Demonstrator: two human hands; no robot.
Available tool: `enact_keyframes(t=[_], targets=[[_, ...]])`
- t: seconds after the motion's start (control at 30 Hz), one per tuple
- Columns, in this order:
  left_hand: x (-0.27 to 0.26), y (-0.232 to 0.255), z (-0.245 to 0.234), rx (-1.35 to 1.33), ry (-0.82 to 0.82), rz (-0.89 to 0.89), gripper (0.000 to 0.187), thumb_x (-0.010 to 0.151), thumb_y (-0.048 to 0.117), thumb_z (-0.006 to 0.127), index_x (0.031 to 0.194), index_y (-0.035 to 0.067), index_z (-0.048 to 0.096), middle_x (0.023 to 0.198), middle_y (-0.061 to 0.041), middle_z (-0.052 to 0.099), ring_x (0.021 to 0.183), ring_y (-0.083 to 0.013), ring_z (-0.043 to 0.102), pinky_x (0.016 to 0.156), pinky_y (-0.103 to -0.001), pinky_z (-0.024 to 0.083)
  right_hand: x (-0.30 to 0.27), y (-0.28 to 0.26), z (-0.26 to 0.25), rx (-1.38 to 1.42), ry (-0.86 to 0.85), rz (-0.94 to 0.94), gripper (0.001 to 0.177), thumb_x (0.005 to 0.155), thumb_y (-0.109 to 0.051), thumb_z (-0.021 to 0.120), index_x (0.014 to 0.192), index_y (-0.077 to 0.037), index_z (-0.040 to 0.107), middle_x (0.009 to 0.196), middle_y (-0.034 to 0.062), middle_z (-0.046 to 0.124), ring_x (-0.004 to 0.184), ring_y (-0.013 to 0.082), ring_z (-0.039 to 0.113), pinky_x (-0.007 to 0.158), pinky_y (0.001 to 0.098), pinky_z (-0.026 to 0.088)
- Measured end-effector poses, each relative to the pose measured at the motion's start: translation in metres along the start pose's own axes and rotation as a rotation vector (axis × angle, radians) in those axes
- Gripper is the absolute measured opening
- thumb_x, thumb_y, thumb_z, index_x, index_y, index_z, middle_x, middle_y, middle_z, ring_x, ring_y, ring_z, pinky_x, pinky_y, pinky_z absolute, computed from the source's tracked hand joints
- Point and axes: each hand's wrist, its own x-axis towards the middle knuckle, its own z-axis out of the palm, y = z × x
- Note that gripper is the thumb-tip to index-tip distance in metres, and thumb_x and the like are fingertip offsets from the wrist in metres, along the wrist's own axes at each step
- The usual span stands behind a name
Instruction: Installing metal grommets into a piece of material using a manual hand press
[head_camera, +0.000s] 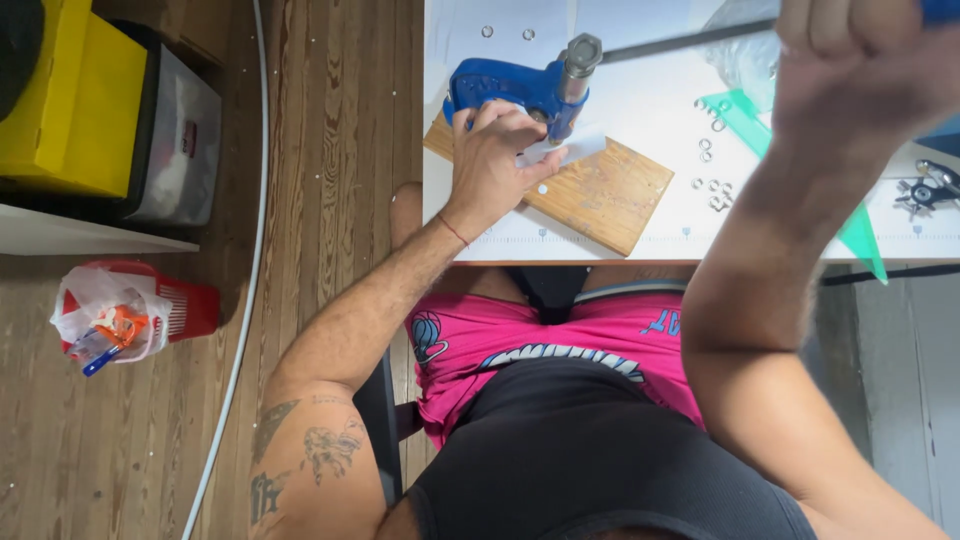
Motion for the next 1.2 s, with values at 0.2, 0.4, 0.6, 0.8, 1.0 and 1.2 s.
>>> enact_keyframes(t=[0.2,0.4,0.6,0.8,1.0,1.2], targets=[[-0.004,0.004,0.001,0.0,0.032,0.009,0.031,0.089,0.045,0.075,0.092,0.014,0.076,0.094,0.009,0.073,0.104,-0.0208,0.061,0.085,-0.046,0.029,-0.002,-0.04,-0.047,-0.862,-0.623,0.013,0.028,0.104,-0.036,0.043,0.079,-0.023,0.037,0.069,-0.0052,0.026,0.063,0.0138,0.02,0.065,0.0315,0.028],[-0.009,0.004,0.007,-0.05,0.09,-0.009,0.041,0.102,0.049,0.056,0.087,0.013,0.068,0.09,0.005,0.067,0.106,-0.0226,0.06,0.093,-0.045,0.029,0.013,-0.032,-0.051,-0.707,-0.72,-0.015,0.043,0.088,-0.03,0.076,0.057,-0.031,0.046,0.048,-0.0124,0.037,0.041,0.0028,0.039,0.043,0.0222,0.042],[-0.006,0.0,0.012,-0.047,0.066,-0.012,0.039,0.1,0.046,0.062,0.075,0.016,0.066,0.085,0.002,0.067,0.1,-0.025,0.058,0.096,-0.043,0.026,0.023,-0.041,-0.087,-0.295,-1.024,-0.119,0.032,0.059,0.0,0.046,0.053,-0.027,0.029,0.045,-0.0098,0.033,0.034,0.0015,0.03,0.03,0.0259,0.036],[0.0,0.0,0.006,-0.084,0.057,0.022,0.025,0.101,0.034,0.064,0.084,0.017,0.071,0.098,0.007,0.071,0.102,-0.025,0.057,0.092,-0.045,0.028,0.007,-0.023,-0.08,-0.198,-0.957,-0.197,0.051,0.09,0.002,0.062,0.058,-0.029,0.038,0.05,-0.0101,0.041,0.042,0.0028,0.033,0.045,0.0242,0.029],[-0.003,-0.002,0.003,-0.054,0.112,0.068,0.033,0.093,0.036,0.08,0.07,0.018,0.063,0.089,0.005,0.063,0.089,-0.0243,0.056,0.087,-0.045,0.028,0.005,-0.041,-0.083,-0.106,-0.605,-0.22,0.039,0.058,0.011,0.066,0.038,-0.019,0.05,0.034,-0.0063,0.045,0.027,0.0026,0.034,0.028,0.0276,0.03],[-0.011,-0.002,0.005,-0.047,0.154,0.064,0.033,0.093,0.045,0.074,0.081,0.014,0.069,0.094,0.005,0.068,0.097,-0.0212,0.064,0.092,-0.044,0.032,0.019,-0.037,-0.042,-0.678,-0.807,0.004,0.047,0.051,-0.003,0.046,0.054,-0.028,0.006,0.048,-0.0084,0.004,0.032,0.0019,0.008,0.035,0.0214,0.009]])
